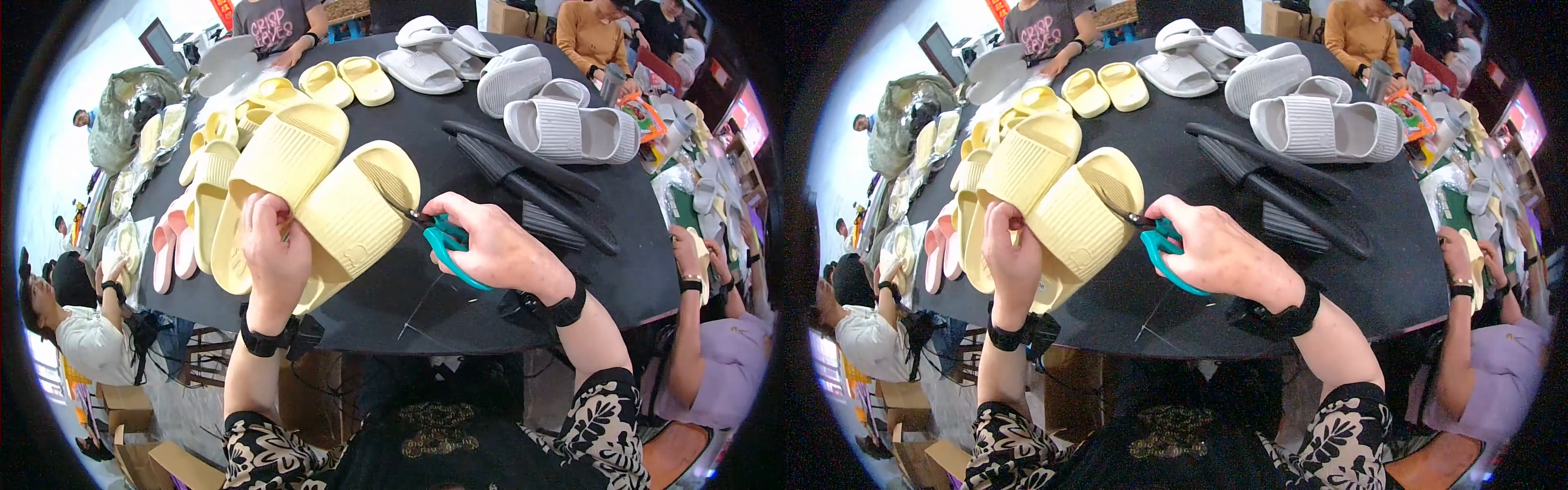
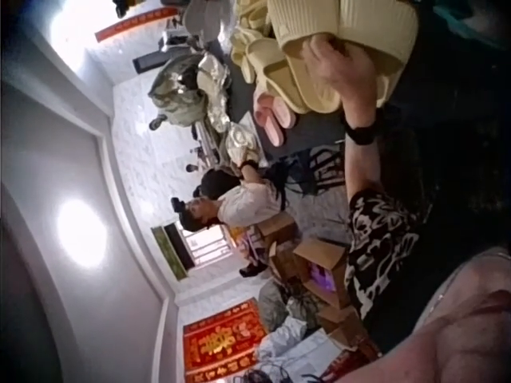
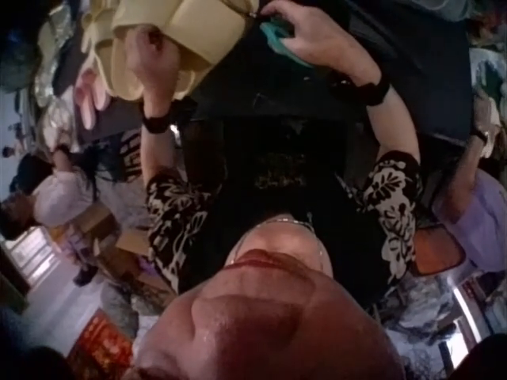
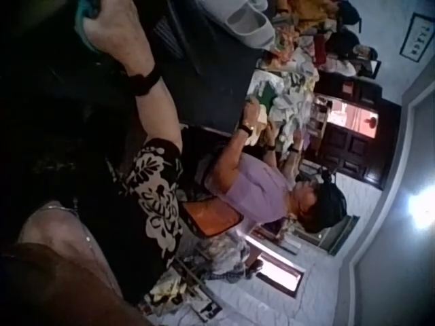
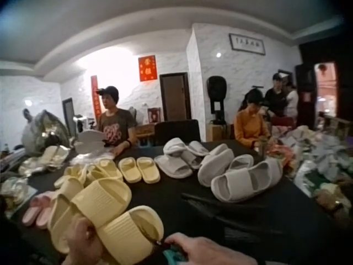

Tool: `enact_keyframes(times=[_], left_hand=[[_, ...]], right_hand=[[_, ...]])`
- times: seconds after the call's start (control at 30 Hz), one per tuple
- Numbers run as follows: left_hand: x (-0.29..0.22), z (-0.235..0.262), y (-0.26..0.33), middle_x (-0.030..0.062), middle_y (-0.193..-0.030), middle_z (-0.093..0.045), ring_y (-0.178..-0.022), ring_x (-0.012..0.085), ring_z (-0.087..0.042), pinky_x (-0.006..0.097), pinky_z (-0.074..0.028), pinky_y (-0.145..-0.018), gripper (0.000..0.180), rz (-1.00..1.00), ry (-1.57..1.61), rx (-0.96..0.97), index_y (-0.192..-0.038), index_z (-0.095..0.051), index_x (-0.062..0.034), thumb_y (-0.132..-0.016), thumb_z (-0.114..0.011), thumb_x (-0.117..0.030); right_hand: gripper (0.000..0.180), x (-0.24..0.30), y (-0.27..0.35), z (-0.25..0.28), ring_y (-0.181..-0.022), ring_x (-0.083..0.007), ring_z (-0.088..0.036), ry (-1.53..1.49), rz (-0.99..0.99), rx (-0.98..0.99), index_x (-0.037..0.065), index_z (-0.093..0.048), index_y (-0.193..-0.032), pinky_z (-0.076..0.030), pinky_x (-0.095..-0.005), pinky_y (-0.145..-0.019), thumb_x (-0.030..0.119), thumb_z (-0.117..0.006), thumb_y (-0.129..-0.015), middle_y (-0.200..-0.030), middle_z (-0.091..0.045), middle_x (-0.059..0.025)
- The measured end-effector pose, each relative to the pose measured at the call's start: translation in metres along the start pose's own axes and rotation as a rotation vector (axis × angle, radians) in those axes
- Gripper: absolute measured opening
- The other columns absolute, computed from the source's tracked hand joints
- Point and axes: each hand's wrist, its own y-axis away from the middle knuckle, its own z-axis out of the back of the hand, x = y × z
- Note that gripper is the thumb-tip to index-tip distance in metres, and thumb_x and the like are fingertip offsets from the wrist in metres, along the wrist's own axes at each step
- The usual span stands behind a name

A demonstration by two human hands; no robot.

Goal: Cutting loose threads and finishing components for foam sandals in a factory setting.

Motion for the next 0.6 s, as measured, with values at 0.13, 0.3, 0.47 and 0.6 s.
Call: enact_keyframes(times=[0.13, 0.3, 0.47, 0.6], left_hand=[[-0.006, -0.007, 0.003, 0.0142, -0.078, -0.045, -0.074, 0.0308, -0.047, 0.036, -0.042, -0.065, 0.018, -0.018, 0.035, 0.045, -0.081, -0.045, 0.0012, -0.068, -0.05, 0.013], [-0.005, -0.005, 0.011, 0.0151, -0.076, -0.046, -0.072, 0.0331, -0.046, 0.04, -0.04, -0.065, 0.021, -0.173, -0.009, 0.074, -0.081, -0.046, 0.0004, -0.065, -0.051, 0.013], [-0.019, -0.007, 0.019, 0.0155, -0.079, -0.049, -0.074, 0.0347, -0.047, 0.042, -0.04, -0.068, 0.022, -0.265, 0.008, 0.174, -0.081, -0.048, -0.0006, -0.063, -0.053, 0.011], [-0.025, -0.006, 0.023, 0.0158, -0.083, -0.051, -0.075, 0.0346, -0.048, 0.041, -0.041, -0.069, 0.025, -0.312, 0.015, 0.274, -0.084, -0.049, 0.0002, -0.062, -0.054, 0.012]], right_hand=[[0.031, -0.003, 0.001, 0.001, -0.064, -0.0156, -0.061, -0.03, -0.002, -0.044, -0.001, -0.052, -0.107, -0.048, -0.0286, -0.062, 0.006, -0.064, -0.079, -0.07, -0.062, -0.0108], [0.03, 0.001, 0.0, 0.004, -0.063, -0.0159, -0.061, 0.056, 0.012, -0.134, 0.0, -0.053, -0.106, -0.047, -0.0287, -0.061, 0.007, -0.065, -0.079, -0.07, -0.061, -0.0122], [0.031, -0.013, -0.005, -0.002, -0.062, -0.0233, -0.06, 0.197, 0.142, -0.281, 0.002, -0.052, -0.107, -0.047, -0.0308, -0.06, 0.01, -0.065, -0.079, -0.072, -0.06, -0.0145], [0.033, -0.009, -0.012, -0.001, -0.064, -0.0265, -0.061, 0.031, 0.107, -0.279, 0.001, -0.051, -0.108, -0.048, -0.0331, -0.06, 0.011, -0.066, -0.08, -0.073, -0.06, -0.0169]])
